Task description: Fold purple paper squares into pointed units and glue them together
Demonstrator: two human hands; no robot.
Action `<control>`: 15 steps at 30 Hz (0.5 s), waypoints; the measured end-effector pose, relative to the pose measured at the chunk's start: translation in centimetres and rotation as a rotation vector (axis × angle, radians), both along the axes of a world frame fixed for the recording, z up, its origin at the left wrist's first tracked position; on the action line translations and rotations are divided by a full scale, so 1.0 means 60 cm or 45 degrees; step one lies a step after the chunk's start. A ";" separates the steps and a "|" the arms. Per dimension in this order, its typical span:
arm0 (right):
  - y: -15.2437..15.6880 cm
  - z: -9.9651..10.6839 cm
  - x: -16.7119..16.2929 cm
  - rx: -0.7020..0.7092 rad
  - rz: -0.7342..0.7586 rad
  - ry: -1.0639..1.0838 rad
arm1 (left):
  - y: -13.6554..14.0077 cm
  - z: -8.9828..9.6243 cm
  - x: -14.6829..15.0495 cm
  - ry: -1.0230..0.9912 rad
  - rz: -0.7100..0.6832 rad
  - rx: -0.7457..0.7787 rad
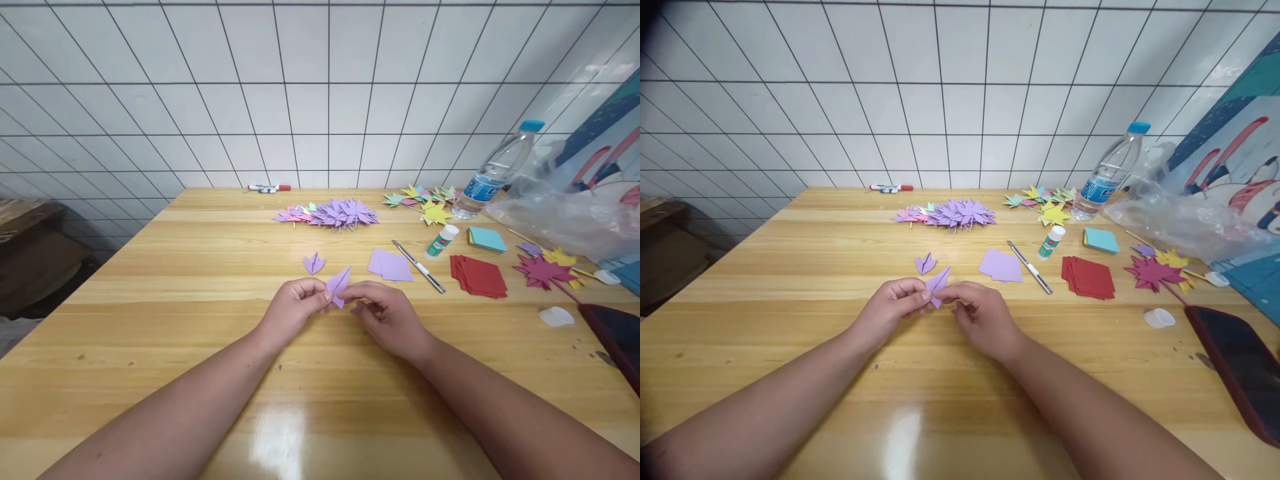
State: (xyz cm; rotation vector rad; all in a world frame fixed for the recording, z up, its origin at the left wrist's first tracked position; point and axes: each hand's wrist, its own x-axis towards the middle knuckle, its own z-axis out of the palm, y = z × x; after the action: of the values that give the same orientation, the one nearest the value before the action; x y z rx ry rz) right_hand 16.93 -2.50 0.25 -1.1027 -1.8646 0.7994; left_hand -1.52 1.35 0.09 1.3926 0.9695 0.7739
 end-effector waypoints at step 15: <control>0.000 0.007 -0.011 -0.396 -0.271 0.157 | -0.012 -0.009 0.012 0.192 -0.043 0.182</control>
State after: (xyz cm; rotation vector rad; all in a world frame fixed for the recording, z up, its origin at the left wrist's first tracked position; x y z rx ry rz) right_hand 16.29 -2.49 0.65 -1.3848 -1.5236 1.0297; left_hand -0.81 0.61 -0.42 1.6060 1.0204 0.7323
